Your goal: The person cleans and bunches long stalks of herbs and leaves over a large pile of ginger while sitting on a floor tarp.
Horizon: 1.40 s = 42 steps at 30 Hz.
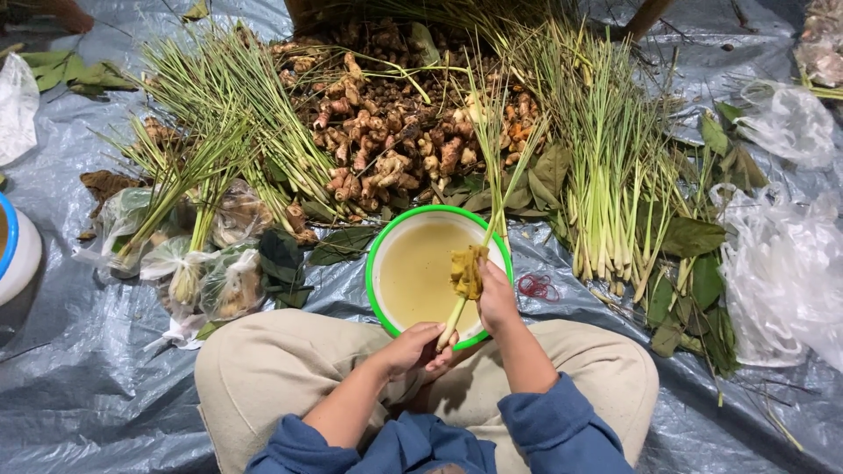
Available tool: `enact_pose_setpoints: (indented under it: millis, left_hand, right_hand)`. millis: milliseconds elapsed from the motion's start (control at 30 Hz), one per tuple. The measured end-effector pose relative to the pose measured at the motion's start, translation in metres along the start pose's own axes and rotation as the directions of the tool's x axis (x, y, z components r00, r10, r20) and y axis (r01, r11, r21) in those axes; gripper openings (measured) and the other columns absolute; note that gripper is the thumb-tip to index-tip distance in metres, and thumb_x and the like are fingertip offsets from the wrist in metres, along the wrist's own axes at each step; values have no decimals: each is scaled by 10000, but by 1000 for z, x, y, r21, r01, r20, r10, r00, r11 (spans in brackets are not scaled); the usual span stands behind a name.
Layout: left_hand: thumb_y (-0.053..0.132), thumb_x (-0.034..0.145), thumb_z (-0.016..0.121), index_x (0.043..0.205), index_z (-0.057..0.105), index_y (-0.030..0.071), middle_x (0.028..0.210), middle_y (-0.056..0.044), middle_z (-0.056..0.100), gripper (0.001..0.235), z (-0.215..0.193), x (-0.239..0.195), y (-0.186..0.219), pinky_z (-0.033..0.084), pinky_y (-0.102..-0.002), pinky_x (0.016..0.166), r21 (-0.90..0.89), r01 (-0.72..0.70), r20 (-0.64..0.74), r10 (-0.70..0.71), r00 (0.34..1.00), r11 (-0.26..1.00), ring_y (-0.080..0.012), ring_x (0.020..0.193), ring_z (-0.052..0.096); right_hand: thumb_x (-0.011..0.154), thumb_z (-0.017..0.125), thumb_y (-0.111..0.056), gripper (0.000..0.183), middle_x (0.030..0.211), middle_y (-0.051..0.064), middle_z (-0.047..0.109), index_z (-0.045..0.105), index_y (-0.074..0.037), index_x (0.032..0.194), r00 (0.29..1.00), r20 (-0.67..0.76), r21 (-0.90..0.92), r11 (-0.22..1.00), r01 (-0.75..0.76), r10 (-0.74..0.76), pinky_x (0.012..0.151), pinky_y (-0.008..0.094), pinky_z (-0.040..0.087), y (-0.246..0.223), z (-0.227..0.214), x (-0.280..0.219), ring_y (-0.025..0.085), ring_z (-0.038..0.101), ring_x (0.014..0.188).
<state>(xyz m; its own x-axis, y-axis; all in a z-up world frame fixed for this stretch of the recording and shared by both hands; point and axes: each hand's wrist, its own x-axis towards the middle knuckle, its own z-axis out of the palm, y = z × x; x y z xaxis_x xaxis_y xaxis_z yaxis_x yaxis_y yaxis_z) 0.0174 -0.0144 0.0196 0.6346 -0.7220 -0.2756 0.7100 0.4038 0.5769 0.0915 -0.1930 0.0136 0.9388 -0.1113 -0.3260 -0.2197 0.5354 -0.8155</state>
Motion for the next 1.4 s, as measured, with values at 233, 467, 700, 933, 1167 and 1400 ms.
enact_pose_setpoints:
  millis: [233,467,700,933,1167,1400]
  left_hand:
    - [257,1115,445,974,537,48,545,-216,559,268,-34,15,-28,407,-304,419,255,-134,-61,154,986,958,-276,375,572]
    - [293,1126,361,1069,537,26,528,-185,495,325,-26,11,-30,388,-295,368,107,-165,-106,176,979,981,-240,323,469]
    - [324,1125,375,1071,530,46,521,-91,386,323,-43,20,-45,321,-235,348,14,-227,-135,227,965,974,-157,330,361]
    - [330,1135,366,999,546,50,528,-43,341,360,-53,26,-51,290,-213,367,73,-271,-157,279,947,960,-111,369,299]
    - [364,1145,376,743,483,100,524,10,312,492,-41,17,-31,258,-194,405,107,-336,-202,352,914,936,-94,403,264]
    - [280,1145,345,756,466,140,555,7,386,431,-33,12,-25,318,-221,437,257,-308,-210,364,907,916,-89,461,328]
  right_hand:
    - [1079,522,-176,284,1054,223,747,666,35,1201,993,115,-130,992,-5,20,844,435,610,11,2,-1,272,726,942]
    - [1006,505,-52,365,1195,283,692,591,48,1347,982,163,17,995,-103,99,925,496,579,29,-6,2,368,710,1039]
    - [854,450,-94,645,1195,205,687,513,-43,1494,951,256,5,984,-180,173,800,404,609,-20,40,-39,305,706,993]
    - [1050,509,-241,376,801,252,707,682,84,1131,973,145,-94,982,-166,178,305,396,527,18,24,-24,284,676,483]
    - [968,682,-174,272,708,101,654,682,55,1115,956,211,-249,957,-148,203,372,238,490,-7,54,-60,143,613,503]
    - [1011,644,-191,231,553,73,579,661,-24,853,939,307,-447,895,-2,156,374,229,428,-9,54,-65,135,564,427]
